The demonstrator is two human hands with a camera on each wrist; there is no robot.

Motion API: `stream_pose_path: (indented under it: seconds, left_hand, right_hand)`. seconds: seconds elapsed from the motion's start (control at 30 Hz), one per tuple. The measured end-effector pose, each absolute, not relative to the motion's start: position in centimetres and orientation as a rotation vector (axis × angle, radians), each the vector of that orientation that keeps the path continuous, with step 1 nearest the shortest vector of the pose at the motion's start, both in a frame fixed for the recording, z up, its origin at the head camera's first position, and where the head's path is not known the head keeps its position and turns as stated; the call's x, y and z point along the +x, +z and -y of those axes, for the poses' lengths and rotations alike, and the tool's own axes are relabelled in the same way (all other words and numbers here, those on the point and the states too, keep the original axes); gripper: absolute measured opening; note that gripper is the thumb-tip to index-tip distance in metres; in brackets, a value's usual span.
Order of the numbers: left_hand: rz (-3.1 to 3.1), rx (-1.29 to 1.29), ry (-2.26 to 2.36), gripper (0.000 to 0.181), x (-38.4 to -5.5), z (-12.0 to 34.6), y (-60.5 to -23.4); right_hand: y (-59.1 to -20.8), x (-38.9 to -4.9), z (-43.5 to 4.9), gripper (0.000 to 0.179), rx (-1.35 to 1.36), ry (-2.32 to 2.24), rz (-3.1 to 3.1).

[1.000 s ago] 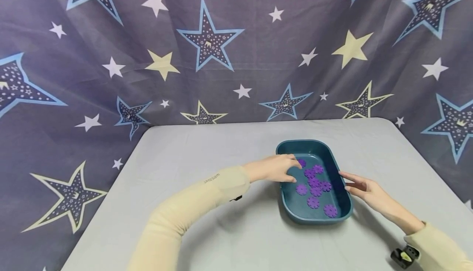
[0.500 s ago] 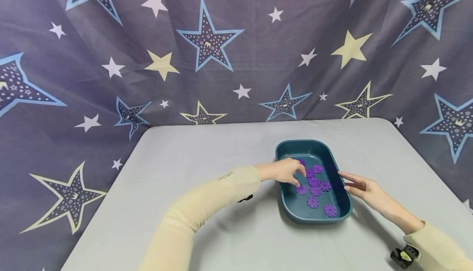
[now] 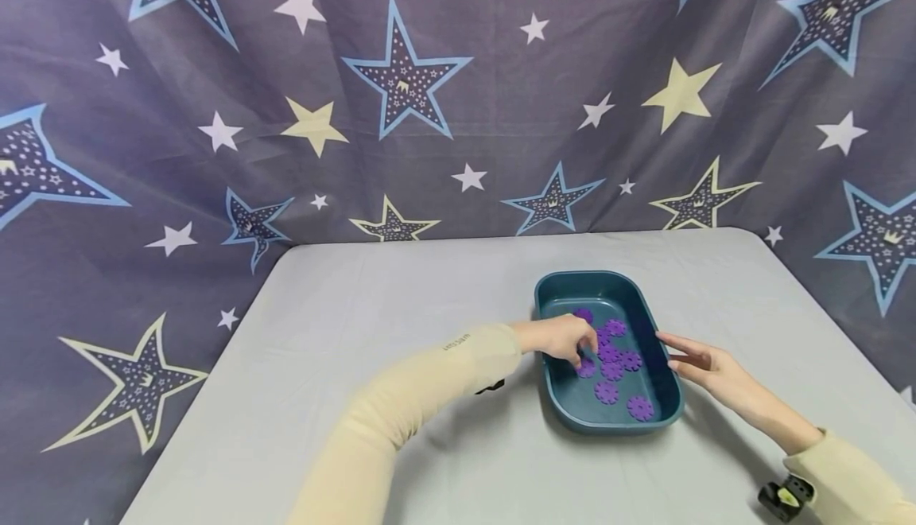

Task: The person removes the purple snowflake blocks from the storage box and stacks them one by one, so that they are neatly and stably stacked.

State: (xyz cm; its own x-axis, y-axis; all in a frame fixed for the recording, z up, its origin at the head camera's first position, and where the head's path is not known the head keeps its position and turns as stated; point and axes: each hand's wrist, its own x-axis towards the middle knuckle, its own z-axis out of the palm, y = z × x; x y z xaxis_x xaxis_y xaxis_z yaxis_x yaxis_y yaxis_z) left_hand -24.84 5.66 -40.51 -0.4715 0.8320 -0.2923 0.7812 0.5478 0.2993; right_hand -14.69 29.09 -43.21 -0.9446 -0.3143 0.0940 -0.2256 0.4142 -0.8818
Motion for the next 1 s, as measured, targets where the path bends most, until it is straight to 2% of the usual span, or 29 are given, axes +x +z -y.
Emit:
stream_pose_path:
  seconds: [0.37,1.0]
  left_hand:
    - [-2.391,1.233,0.16,0.032,-24.7,-6.0,-41.0]
    - [-2.428,1.135,0.077,0.03,-24.6,-6.6,-42.0]
  right_hand:
    - [-43.0,-14.7,-29.1,0.047,-0.546,-1.63,-2.492]
    - [-43.0,-14.6,-29.1,0.049,-0.455,-1.556,-2.562]
